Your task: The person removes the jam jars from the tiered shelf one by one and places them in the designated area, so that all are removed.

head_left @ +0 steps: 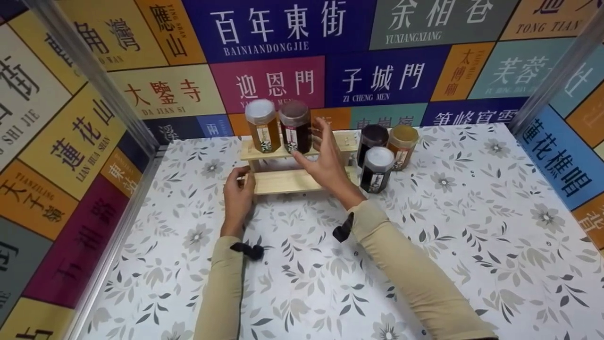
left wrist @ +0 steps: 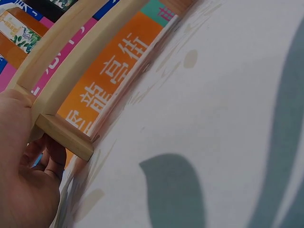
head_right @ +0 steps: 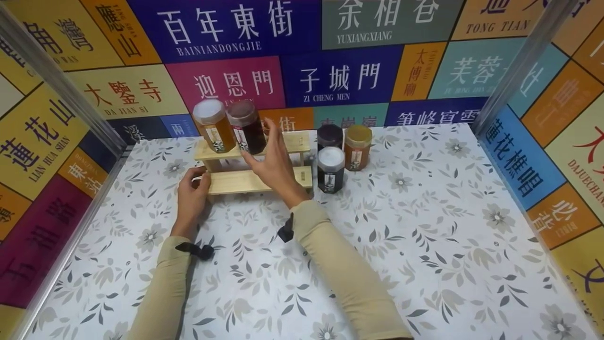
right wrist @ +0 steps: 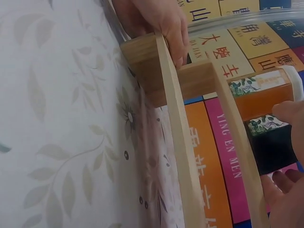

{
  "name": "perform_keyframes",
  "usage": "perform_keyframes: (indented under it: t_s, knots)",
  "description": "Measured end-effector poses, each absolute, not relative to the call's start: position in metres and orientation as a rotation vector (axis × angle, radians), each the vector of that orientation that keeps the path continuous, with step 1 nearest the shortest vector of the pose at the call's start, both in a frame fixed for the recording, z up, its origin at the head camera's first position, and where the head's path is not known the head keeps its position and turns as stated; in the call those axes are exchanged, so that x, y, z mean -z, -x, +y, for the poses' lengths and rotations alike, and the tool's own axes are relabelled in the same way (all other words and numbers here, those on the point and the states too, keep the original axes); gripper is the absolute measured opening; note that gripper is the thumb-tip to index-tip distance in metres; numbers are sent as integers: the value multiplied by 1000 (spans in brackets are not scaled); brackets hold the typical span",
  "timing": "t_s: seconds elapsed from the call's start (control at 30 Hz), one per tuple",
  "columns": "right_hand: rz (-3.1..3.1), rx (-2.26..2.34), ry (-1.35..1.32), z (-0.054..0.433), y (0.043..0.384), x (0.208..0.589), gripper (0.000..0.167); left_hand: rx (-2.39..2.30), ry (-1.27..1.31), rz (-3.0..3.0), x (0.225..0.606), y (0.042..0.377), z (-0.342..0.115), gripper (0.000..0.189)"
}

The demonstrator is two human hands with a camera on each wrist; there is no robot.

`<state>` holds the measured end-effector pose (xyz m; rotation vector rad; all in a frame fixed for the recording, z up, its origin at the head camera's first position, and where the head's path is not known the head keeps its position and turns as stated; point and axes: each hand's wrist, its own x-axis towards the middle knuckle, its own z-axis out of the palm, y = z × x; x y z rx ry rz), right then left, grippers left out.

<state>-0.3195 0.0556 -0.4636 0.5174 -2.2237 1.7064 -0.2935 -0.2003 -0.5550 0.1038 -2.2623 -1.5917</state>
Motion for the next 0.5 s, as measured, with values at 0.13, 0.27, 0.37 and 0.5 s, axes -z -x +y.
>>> perform_keyframes:
  t_s: [0.13,0.27,0.37,0.5]
  knots:
    - [-2255,-1689,-433,46,325,461,105,1584,-87,-2262,556,294,-201,28]
    - [-2283,-1563,-373,39,325,460,109,1592,-84,-2254,554,294,-202,29]
    - [-2292,-1468,-334,35,325,460,106,1600,-84,-2255,554,293,-202,29]
    - [-2291,-1407,-295,34,324,460,100,1595,-94,-2267,555,294,-201,30]
